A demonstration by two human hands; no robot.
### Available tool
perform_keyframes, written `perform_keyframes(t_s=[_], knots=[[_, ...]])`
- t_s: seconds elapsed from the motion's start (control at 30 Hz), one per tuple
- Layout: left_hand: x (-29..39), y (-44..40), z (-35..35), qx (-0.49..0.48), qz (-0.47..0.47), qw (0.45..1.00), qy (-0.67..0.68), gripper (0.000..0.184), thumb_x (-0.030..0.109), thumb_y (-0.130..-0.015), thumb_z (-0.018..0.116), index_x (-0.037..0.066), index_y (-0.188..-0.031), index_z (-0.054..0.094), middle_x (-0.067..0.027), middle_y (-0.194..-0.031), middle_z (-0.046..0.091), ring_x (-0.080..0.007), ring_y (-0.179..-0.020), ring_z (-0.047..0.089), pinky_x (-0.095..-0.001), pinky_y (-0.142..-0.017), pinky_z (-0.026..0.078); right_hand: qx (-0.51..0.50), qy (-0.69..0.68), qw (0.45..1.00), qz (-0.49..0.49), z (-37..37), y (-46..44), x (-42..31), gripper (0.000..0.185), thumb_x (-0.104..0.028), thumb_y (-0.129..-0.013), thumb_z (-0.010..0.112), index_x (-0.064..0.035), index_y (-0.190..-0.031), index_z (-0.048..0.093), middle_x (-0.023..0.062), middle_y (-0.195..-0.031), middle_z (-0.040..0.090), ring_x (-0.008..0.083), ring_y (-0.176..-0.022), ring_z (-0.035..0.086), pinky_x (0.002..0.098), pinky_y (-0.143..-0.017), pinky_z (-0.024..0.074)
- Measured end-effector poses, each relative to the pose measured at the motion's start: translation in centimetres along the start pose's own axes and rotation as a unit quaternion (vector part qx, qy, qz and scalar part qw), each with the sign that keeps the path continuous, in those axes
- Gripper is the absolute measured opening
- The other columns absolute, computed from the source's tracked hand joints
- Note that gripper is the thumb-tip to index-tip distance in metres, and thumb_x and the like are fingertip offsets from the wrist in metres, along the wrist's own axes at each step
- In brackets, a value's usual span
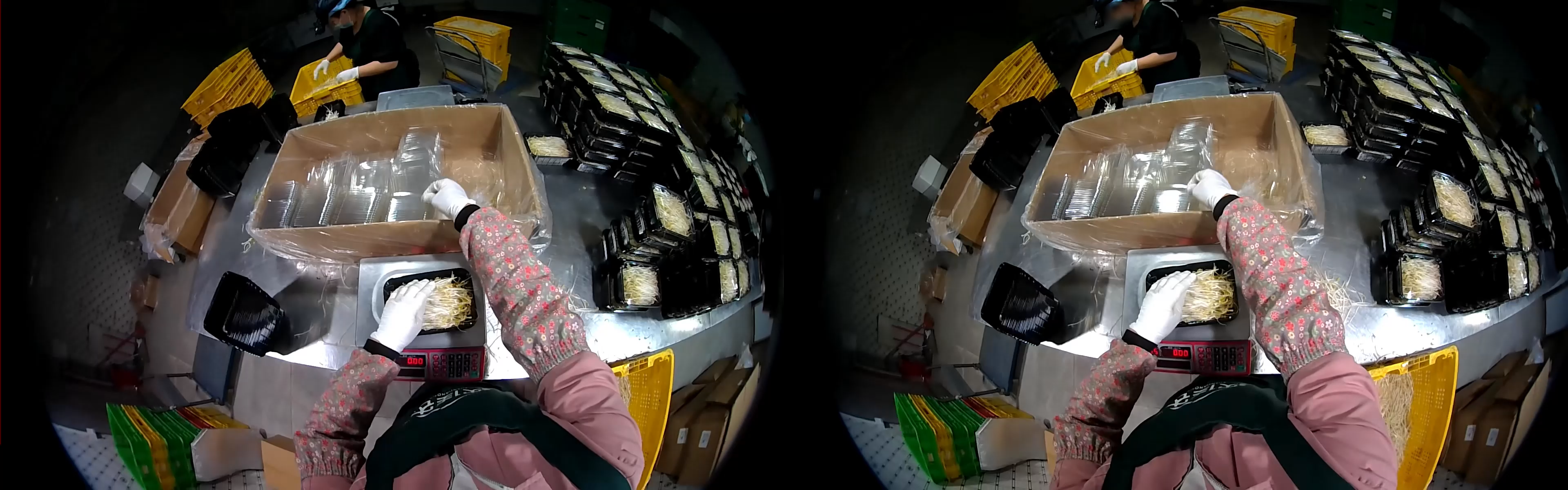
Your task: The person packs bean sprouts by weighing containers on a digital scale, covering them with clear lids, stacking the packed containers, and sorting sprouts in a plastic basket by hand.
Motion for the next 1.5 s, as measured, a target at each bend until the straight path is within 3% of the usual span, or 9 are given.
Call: perform_keyframes(t_s=[0.23,0.37,0.47,0.57,0.67,0.77,1.03,1.2,1.5], knots=[[2.0,-0.3,-3.8,-0.017,-0.01,0.999,0.028,0.045,0.018,-0.096,0.055,0.003,-0.138,0.052,-0.0197,-0.138,0.055,-0.034,-0.131,0.048,-0.0431,-0.112,0.035,0.02,-0.171,0.965,-0.2,-8.5,4.6,-5.5,0.017,-0.018,-0.092,0.07,-0.003,-0.099,0.073,0.0026,-0.09,0.073,0.0105,-0.085,0.065,0.0262,-0.082,0.0505],[-0.4,0.3,-9.4,0.109,-0.098,0.961,0.235,0.049,0.032,-0.101,0.054,-0.002,-0.137,0.052,-0.0185,-0.133,0.059,-0.0288,-0.116,0.062,-0.0364,-0.097,0.05,-0.013,-0.263,0.914,-0.307,-15.1,15.0,-12.2,0.016,-0.013,-0.094,0.064,-0.0062,-0.106,0.072,0.002,-0.108,0.069,0.0123,-0.103,0.062,0.0284,-0.093,0.0486],[-4.8,0.9,-9.5,0.14,-0.217,0.714,0.651,0.093,0.073,-0.096,0.027,-0.005,-0.147,0.033,-0.0228,-0.125,0.06,-0.0281,-0.105,0.065,-0.0365,-0.078,0.057,-0.128,-0.268,0.878,-0.374,-14.2,21.8,-14.8,0.017,-0.013,-0.094,0.065,-0.0085,-0.107,0.074,0.0052,-0.125,0.062,0.0166,-0.118,0.056,0.034,-0.102,0.0448],[-2.9,0.6,-10.5,0.086,-0.223,0.594,0.768,0.083,0.061,-0.099,0.043,-0.006,-0.147,0.033,-0.0187,-0.122,0.061,-0.0217,-0.09,0.064,-0.0279,-0.063,0.054,-0.254,-0.246,0.844,-0.403,-10.2,26.1,-14.0,0.02,-0.011,-0.094,0.063,-0.009,-0.111,0.074,0.0082,-0.138,0.056,0.0238,-0.126,0.052,0.0399,-0.108,0.0407],[-3.9,1.8,-9.8,0.107,-0.241,0.679,0.685,0.065,0.015,-0.095,0.06,-0.004,-0.149,0.031,-0.0134,-0.115,0.063,-0.0136,-0.084,0.062,-0.022,-0.06,0.051,-0.305,-0.305,0.851,-0.299,-8.1,26.9,-10.9,0.027,-0.012,-0.094,0.062,-0.0063,-0.119,0.07,0.0152,-0.145,0.051,0.0261,-0.135,0.046,0.0423,-0.112,0.0357],[-2.3,3.8,-9.8,0.196,-0.218,0.771,0.565,0.068,-0.003,-0.09,0.054,-0.003,-0.152,0.026,-0.0132,-0.108,0.064,-0.013,-0.079,0.063,-0.0206,-0.061,0.053,-0.228,-0.309,0.917,-0.108,-5.8,26.6,-5.2,0.046,-0.011,-0.097,0.059,-0.0067,-0.142,0.052,0.009,-0.125,0.064,0.0102,-0.098,0.06,0.0283,-0.088,0.0499],[-7.0,4.4,-4.2,0.222,-0.22,0.927,0.209,0.037,0.008,-0.092,0.066,0.005,-0.128,0.059,-0.0009,-0.079,0.064,-0.0089,-0.069,0.058,-0.0234,-0.063,0.049,0.115,0.127,0.963,-0.208,-2.0,23.3,2.3,0.028,-0.033,-0.097,0.056,-0.0144,-0.116,0.065,0.0147,-0.089,0.071,0.0347,-0.083,0.069,0.0443,-0.075,0.0538],[-10.5,4.4,-3.8,0.237,-0.263,0.935,0.019,0.027,0.019,-0.091,0.07,0.009,-0.116,0.067,-0.0005,-0.086,0.066,-0.0079,-0.074,0.057,-0.0272,-0.071,0.049,0.095,0.085,0.985,-0.115,-0.1,20.6,3.8,0.03,-0.038,-0.096,0.057,-0.0116,-0.105,0.069,0.0141,-0.092,0.071,0.0302,-0.088,0.069,0.04,-0.079,0.0525],[-16.3,5.2,3.5,0.149,-0.353,0.751,0.538,0.024,0.013,-0.087,0.072,0.002,-0.109,0.071,0.003,-0.083,0.065,-0.0051,-0.067,0.055,-0.0208,-0.058,0.042,0.013,-0.294,0.955,-0.033,3.3,17.9,8.5,0.021,-0.021,-0.09,0.072,-0.0005,-0.086,0.067,0.0012,-0.081,0.064,0.0087,-0.076,0.057,0.0262,-0.072,0.0476]])
Point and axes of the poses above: each hand's wrist, its own y-axis away from the middle knuckle, its own z-axis out of the palm, x = y × z, the point moved 10 cm from there along -y, towards the middle knuckle
